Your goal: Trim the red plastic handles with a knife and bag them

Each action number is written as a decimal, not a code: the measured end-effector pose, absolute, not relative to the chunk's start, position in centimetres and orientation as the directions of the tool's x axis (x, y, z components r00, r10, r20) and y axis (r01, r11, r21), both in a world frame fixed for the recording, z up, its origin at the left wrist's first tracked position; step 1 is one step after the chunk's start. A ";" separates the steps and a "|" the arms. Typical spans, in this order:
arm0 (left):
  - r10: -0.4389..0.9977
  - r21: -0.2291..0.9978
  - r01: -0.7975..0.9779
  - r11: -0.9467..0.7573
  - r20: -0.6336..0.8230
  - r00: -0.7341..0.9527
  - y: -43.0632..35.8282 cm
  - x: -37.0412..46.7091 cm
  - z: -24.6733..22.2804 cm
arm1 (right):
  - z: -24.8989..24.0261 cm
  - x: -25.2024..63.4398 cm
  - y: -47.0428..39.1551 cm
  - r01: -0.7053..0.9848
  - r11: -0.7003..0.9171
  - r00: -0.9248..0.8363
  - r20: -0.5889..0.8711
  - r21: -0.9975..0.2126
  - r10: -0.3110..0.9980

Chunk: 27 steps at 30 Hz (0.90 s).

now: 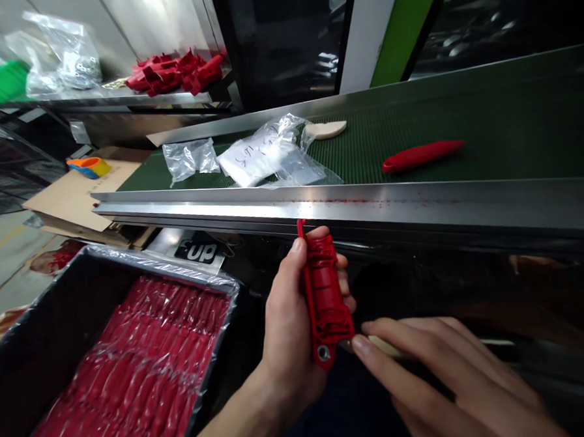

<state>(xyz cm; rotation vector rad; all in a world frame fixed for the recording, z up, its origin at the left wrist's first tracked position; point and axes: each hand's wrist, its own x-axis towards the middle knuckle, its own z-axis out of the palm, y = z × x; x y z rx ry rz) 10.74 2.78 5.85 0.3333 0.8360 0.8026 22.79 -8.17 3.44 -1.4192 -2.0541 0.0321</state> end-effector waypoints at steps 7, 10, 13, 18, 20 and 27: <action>0.749 0.527 -0.534 0.661 -0.499 0.435 3.6 10.4 5.1 | 3.5 26.7 -7.8 0.803 0.432 -0.182 0.521 -0.411 0.834; 0.761 0.546 -0.532 0.647 -0.509 0.403 3.9 9.9 5.1 | 4.0 30.8 -5.4 0.922 0.275 -0.056 0.612 -0.272 0.789; 0.796 0.650 -0.462 0.603 -0.525 0.300 4.0 9.2 4.9 | 4.7 36.0 -1.8 0.985 0.071 0.040 0.616 -0.154 0.787; 0.864 0.769 -0.394 0.503 -0.433 0.258 4.2 8.2 4.2 | 6.4 43.1 2.4 0.995 0.011 0.027 0.367 -0.102 0.930; 0.889 0.851 -0.274 0.448 -0.393 0.235 3.8 7.8 4.1 | 7.1 42.3 2.9 0.995 -0.022 0.057 0.375 -0.097 0.925; 0.923 0.975 0.197 -0.100 0.017 0.384 2.9 6.8 2.6 | 8.1 27.0 0.0 0.686 0.264 -0.220 0.153 -0.677 0.963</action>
